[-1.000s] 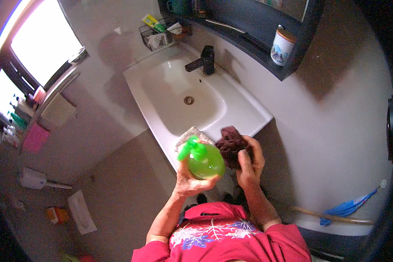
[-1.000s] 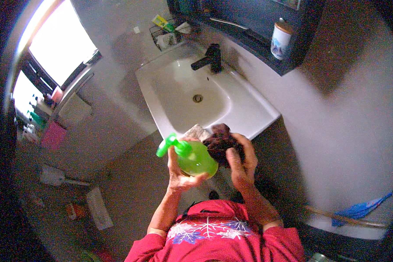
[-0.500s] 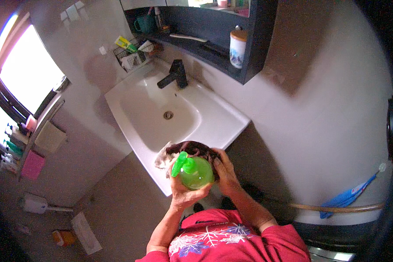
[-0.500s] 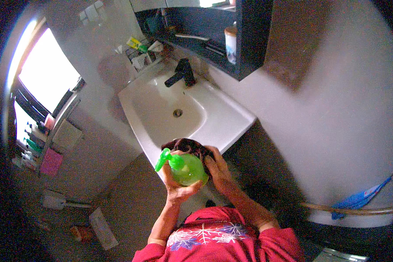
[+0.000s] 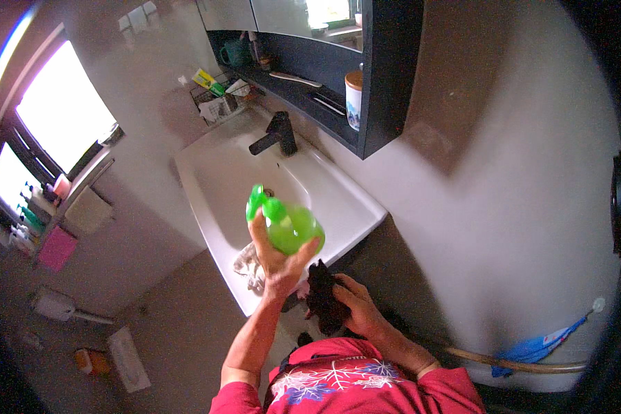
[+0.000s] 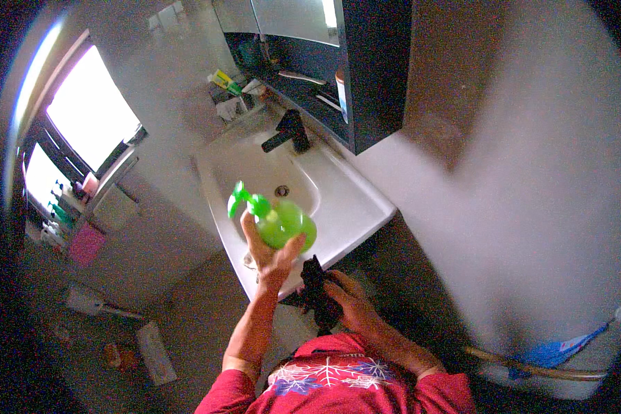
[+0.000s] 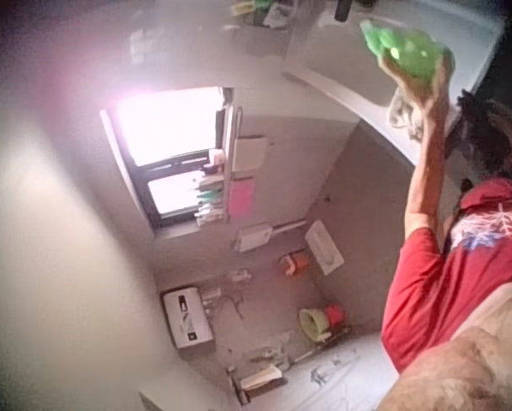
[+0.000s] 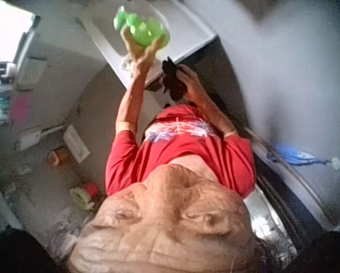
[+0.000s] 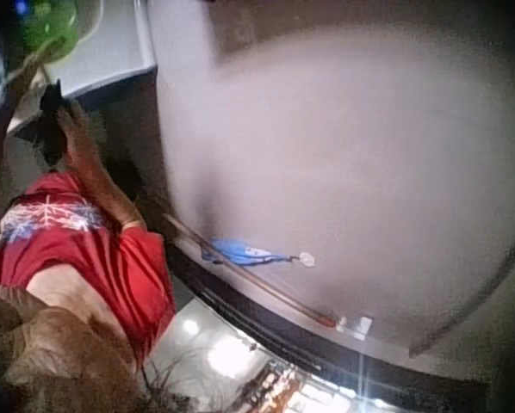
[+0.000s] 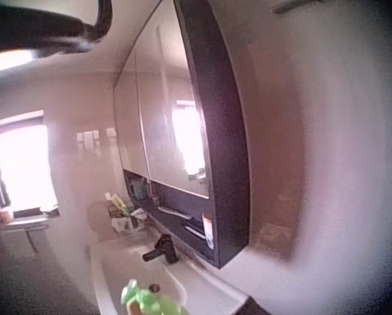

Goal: The person wipes a wall and cabinet with a dark cloth, then cleans the sink basin and faucet with the same cloth. They briefly handle a green soap dispenser and a small jar, placing them back on the countertop.

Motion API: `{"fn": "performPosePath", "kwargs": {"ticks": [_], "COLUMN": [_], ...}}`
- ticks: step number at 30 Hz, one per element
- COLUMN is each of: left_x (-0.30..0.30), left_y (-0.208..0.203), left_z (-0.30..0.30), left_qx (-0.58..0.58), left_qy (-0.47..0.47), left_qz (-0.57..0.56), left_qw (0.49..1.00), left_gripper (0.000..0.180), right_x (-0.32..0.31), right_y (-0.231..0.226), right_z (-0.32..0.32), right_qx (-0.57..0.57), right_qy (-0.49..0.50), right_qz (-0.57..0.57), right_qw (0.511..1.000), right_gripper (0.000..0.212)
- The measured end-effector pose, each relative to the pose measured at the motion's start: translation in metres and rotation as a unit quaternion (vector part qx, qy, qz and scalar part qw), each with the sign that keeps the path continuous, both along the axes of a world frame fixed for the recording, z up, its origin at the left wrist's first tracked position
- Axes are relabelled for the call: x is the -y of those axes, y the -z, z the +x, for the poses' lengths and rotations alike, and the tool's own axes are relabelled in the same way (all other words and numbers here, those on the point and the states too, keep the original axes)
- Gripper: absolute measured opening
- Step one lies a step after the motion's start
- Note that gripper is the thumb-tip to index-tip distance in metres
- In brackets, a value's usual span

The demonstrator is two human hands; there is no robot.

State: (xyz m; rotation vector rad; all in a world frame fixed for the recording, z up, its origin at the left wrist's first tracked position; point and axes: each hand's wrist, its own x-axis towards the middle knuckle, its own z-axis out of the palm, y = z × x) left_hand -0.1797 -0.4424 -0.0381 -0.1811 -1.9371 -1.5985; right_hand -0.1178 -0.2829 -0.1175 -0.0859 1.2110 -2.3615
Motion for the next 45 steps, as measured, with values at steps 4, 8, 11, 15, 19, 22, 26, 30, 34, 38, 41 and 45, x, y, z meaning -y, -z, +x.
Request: {"fn": "performPosePath", "kwargs": {"ticks": [4, 8, 11, 15, 19, 22, 26, 30, 34, 38, 41, 45], "left_x": [-0.009, -0.029, -0.047, -0.057, -0.064, -0.068, -0.065, -0.063, -0.066, -0.060, -0.052, -0.029], "left_y": [-0.038, -0.075, -0.088, -0.088, -0.083, -0.081, -0.082, -0.083, -0.081, -0.073, -0.054, -0.024], "left_z": [-0.059, -0.111, -0.144, -0.182, -0.208, -0.215, -0.216, -0.219, -0.219, -0.204, -0.173, -0.106], "left_qx": [-0.085, -0.138, -0.138, -0.115, -0.125, -0.098, -0.081, -0.076, -0.048, -0.036, -0.108, -0.080], "left_qy": [0.017, -0.039, -0.025, -0.027, -0.112, -0.143, -0.121, -0.082, -0.041, -0.075, -0.105, -0.160], "left_qz": [0.036, 0.003, 0.039, 0.043, -0.035, -0.062, -0.075, -0.076, -0.040, -0.034, 0.052, 0.023], "left_qw": [0.996, 0.990, 0.989, 0.992, 0.985, 0.983, 0.986, 0.991, 0.997, 0.996, 0.987, 0.984], "left_gripper": [0.079, 0.076, 0.075, 0.079, 0.082, 0.080, 0.074, 0.074, 0.082, 0.093, 0.074, 0.044], "right_x": [-0.013, -0.027, -0.037, -0.049, -0.060, -0.066, -0.068, -0.066, -0.068, -0.075, -0.078, -0.066], "right_y": [-0.012, -0.016, -0.015, -0.013, -0.015, -0.014, -0.008, 0.000, 0.000, -0.005, -0.009, -0.007], "right_z": [0.001, 0.000, 0.000, -0.002, -0.006, -0.008, -0.011, -0.015, -0.014, -0.013, -0.022, -0.060], "right_qx": [-0.019, 0.001, 0.013, 0.048, 0.029, 0.026, 0.039, 0.016, 0.066, 0.042, -0.066, -0.193], "right_qy": [-0.049, -0.046, -0.005, 0.069, 0.098, 0.111, 0.090, 0.123, 0.117, 0.085, 0.075, 0.073], "right_qz": [-0.010, -0.041, -0.023, -0.082, -0.068, -0.059, -0.091, -0.035, -0.056, -0.020, 0.101, 0.269], "right_qw": [0.999, 0.998, 1.000, 0.993, 0.992, 0.992, 0.991, 0.992, 0.989, 0.995, 0.990, 0.941], "right_gripper": [0.036, 0.037, 0.036, 0.031, 0.027, 0.027, 0.027, 0.030, 0.028, 0.027, 0.028, 0.031]}}
